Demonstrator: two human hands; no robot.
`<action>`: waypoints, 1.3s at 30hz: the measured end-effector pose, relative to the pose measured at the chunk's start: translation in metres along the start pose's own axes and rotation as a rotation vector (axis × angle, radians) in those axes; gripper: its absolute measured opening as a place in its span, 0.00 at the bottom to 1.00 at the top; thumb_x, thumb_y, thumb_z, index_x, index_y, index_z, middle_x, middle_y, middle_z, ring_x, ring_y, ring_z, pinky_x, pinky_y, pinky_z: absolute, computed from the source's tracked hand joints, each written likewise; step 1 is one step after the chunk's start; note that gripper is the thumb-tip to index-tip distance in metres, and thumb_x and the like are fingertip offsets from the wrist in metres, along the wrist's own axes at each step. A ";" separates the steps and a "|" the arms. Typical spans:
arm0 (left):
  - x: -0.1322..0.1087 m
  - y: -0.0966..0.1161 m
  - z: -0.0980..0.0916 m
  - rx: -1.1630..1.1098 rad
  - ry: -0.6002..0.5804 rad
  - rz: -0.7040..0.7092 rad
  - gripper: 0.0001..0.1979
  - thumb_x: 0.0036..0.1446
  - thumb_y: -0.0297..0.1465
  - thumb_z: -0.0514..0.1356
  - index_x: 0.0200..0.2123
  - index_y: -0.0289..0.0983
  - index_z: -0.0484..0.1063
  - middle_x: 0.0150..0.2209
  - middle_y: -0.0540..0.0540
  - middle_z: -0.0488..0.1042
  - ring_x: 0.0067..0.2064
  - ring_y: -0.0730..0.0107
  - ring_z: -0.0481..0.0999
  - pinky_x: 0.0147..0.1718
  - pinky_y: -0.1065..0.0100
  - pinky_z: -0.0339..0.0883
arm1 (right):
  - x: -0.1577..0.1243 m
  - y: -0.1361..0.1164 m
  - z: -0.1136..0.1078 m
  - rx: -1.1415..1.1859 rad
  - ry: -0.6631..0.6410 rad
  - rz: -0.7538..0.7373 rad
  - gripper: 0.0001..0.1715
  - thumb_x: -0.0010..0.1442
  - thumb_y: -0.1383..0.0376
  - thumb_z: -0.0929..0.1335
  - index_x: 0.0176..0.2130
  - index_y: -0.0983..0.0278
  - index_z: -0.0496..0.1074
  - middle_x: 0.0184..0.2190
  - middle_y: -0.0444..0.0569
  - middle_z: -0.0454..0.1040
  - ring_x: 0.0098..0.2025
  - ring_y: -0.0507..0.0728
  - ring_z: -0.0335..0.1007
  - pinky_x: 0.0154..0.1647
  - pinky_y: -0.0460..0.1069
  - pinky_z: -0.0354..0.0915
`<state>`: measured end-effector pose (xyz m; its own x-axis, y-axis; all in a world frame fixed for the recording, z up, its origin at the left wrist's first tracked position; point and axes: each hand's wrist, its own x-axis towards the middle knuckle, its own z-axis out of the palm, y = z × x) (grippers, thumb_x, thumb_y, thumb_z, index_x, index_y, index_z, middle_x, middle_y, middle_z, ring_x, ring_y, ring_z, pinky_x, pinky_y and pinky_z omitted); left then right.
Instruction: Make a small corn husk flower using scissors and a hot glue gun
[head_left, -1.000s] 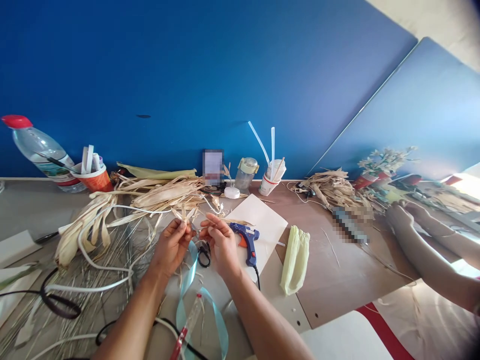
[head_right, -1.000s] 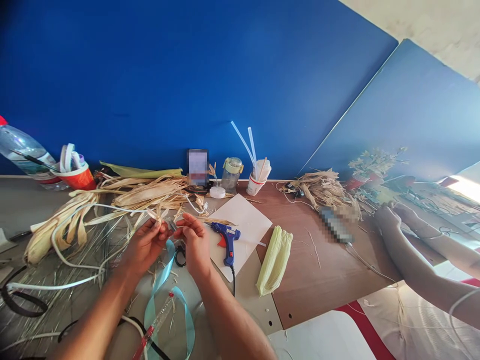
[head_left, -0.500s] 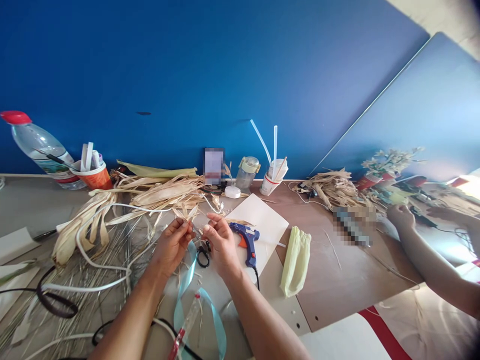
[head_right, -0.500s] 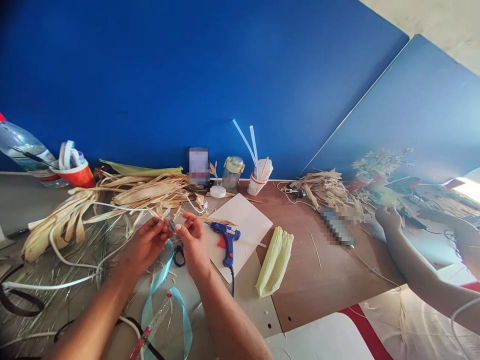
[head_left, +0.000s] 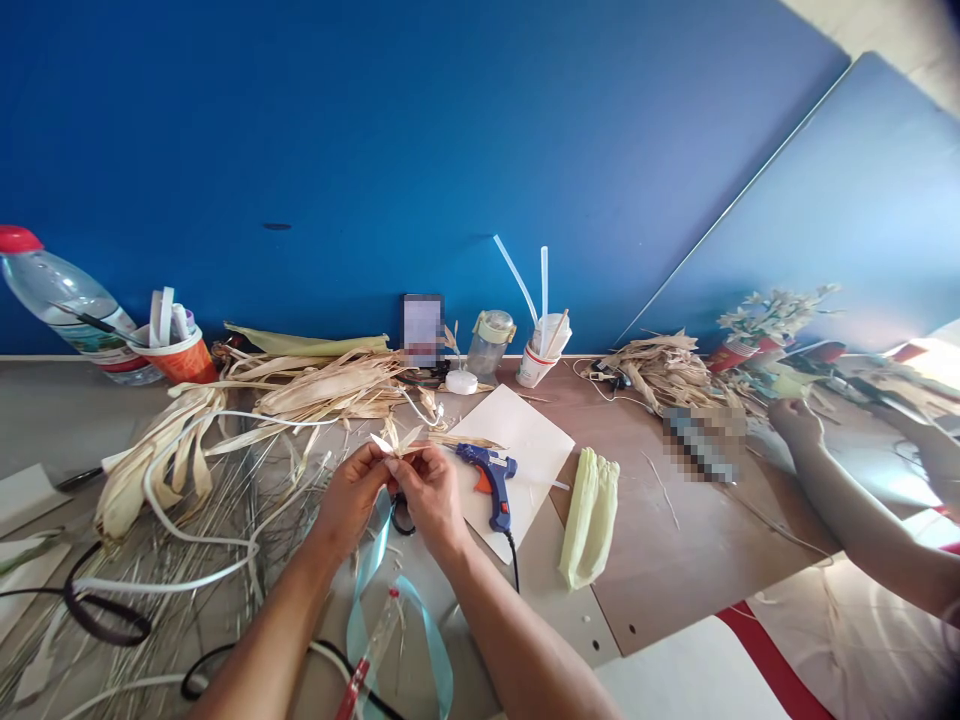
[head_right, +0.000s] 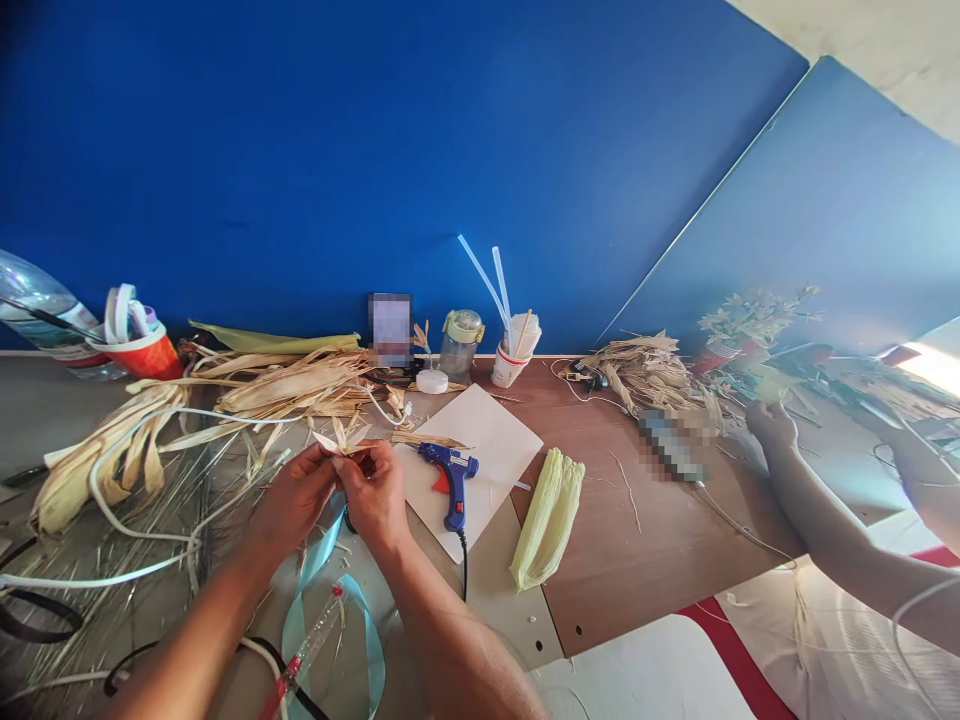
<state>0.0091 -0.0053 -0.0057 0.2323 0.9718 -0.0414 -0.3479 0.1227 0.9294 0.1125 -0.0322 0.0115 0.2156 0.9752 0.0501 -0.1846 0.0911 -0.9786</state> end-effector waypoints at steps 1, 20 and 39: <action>0.000 -0.001 -0.001 0.032 -0.009 0.008 0.07 0.48 0.33 0.68 0.24 0.40 0.72 0.22 0.53 0.69 0.25 0.70 0.66 0.27 0.69 0.61 | 0.000 0.000 0.000 0.007 0.008 0.006 0.07 0.51 0.62 0.70 0.30 0.62 0.68 0.19 0.39 0.67 0.22 0.51 0.62 0.24 0.45 0.61; -0.006 0.002 -0.002 0.156 -0.209 -0.067 0.09 0.56 0.37 0.63 0.31 0.37 0.73 0.25 0.52 0.68 0.26 0.76 0.64 0.27 0.73 0.60 | 0.009 -0.015 -0.013 0.467 0.018 0.254 0.16 0.42 0.59 0.76 0.20 0.64 0.69 0.15 0.38 0.63 0.18 0.47 0.53 0.20 0.44 0.53; -0.005 0.011 0.001 0.167 -0.079 0.023 0.13 0.52 0.41 0.64 0.29 0.37 0.72 0.25 0.51 0.70 0.27 0.73 0.65 0.29 0.69 0.61 | 0.002 -0.013 -0.009 0.288 -0.045 0.197 0.17 0.47 0.59 0.73 0.38 0.64 0.76 0.18 0.37 0.66 0.20 0.48 0.59 0.23 0.45 0.57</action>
<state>0.0054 -0.0089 0.0055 0.2988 0.9543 0.0032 -0.1994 0.0592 0.9781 0.1236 -0.0331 0.0230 0.1079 0.9870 -0.1188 -0.4828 -0.0524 -0.8742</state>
